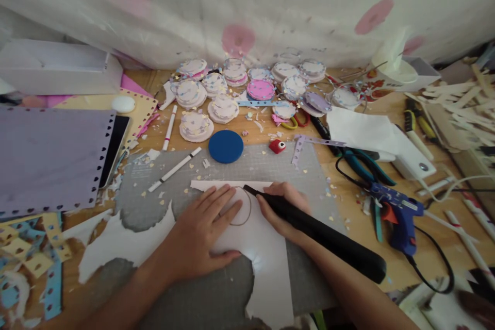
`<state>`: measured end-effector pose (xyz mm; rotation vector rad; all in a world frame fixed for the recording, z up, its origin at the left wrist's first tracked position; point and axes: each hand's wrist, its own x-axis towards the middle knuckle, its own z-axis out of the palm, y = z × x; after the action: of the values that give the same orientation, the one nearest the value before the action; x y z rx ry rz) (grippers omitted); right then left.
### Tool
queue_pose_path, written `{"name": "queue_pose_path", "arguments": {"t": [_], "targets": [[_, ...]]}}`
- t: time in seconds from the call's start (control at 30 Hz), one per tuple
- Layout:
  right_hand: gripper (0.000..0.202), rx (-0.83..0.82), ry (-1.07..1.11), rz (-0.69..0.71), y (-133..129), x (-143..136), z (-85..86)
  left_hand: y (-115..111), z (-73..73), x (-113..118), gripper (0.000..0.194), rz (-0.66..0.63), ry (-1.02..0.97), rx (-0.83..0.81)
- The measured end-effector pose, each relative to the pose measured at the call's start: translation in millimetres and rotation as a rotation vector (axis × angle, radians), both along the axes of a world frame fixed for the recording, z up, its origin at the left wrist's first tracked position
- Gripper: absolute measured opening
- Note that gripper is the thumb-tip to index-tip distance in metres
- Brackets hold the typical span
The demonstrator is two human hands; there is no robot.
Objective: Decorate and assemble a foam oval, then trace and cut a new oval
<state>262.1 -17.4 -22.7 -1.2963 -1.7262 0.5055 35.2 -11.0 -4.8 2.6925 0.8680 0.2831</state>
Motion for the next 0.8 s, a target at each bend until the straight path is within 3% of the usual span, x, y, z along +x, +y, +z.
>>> {"name": "queue_pose_path", "arguments": {"t": [0.13,0.37,0.8], "targets": [[0.016,-0.013,-0.039,0.053,1,0,2.3,1,1.8,0,0.072,0.006,0.003,-0.011],[0.015,0.11,-0.14,0.219,8,-3,7.9,1,-1.5,-2,0.072,0.005,-0.01,0.03],[0.014,0.115,-0.14,0.182,6,-4,3.8,6,-7.9,-4,0.071,-0.005,-0.049,0.079]]}}
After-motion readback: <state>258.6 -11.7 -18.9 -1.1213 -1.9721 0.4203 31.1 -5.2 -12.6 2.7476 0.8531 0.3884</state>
